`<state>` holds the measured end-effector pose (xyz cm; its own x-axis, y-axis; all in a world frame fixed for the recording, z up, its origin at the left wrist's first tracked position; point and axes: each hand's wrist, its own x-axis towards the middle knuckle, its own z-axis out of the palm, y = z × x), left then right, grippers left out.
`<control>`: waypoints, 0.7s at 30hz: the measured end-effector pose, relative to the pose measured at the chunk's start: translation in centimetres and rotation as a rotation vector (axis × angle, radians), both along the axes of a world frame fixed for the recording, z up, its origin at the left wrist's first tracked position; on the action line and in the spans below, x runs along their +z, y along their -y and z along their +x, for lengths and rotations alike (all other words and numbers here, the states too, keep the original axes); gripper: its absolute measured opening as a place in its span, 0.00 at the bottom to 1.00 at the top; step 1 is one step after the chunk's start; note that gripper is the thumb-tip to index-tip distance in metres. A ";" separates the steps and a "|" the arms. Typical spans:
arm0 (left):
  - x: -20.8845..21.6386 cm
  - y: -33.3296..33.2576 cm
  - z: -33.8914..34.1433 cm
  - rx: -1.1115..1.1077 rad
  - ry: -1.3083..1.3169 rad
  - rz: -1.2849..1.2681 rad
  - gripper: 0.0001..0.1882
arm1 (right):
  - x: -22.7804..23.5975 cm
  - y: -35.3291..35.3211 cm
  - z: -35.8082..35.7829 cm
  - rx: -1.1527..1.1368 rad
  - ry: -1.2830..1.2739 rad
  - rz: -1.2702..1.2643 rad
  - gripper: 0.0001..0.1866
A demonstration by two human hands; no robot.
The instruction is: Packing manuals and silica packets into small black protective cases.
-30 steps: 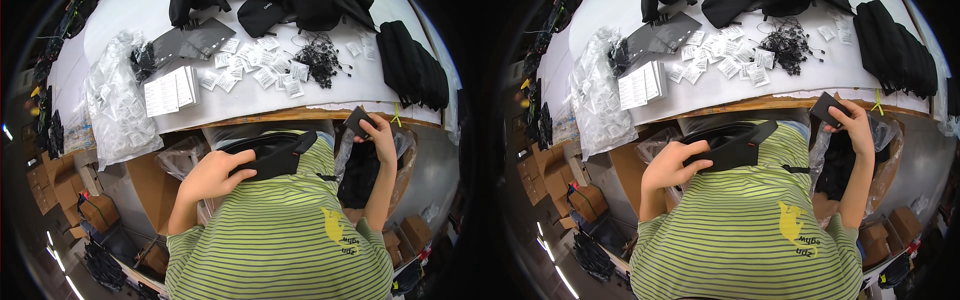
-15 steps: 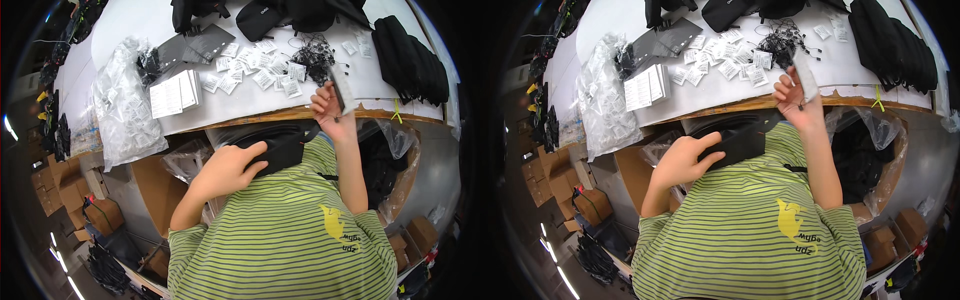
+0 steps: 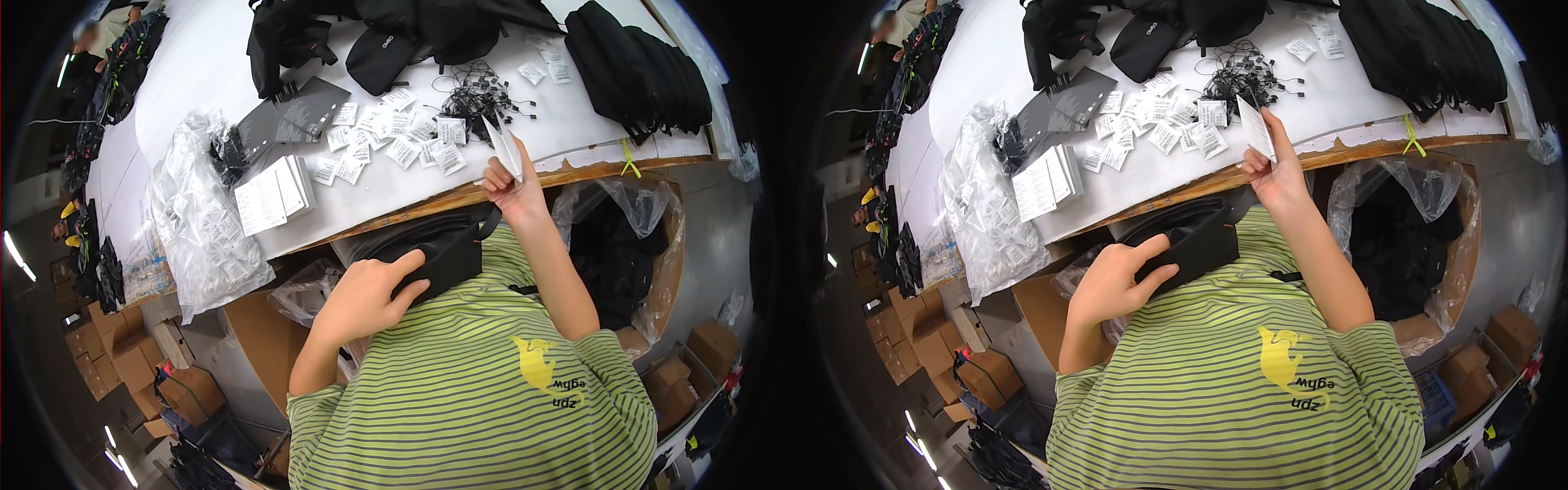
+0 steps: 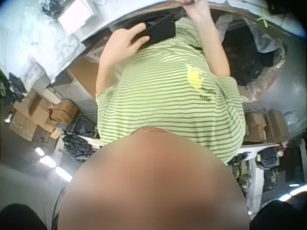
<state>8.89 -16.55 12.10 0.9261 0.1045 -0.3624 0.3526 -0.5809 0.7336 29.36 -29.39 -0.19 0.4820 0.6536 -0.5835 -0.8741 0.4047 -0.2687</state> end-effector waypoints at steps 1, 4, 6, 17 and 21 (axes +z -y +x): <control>-0.1 -0.1 0.0 -0.002 0.001 0.000 0.10 | 0.7 -0.3 0.1 -0.002 0.001 0.000 0.13; -0.4 -0.5 0.3 -0.038 0.041 0.003 0.10 | 2.1 -0.9 0.7 -0.106 0.104 -0.432 0.12; -0.6 -1.1 0.3 -0.007 -0.063 -0.016 0.10 | 1.3 -0.5 1.1 -0.141 0.495 -0.551 0.13; -2.3 -1.0 1.8 0.006 0.186 0.043 0.11 | 9.0 -0.4 -1.6 0.870 1.717 -0.625 0.11; -3.1 -0.8 1.6 -0.081 0.476 0.235 0.11 | 8.1 0.3 -1.3 1.039 1.994 -0.455 0.15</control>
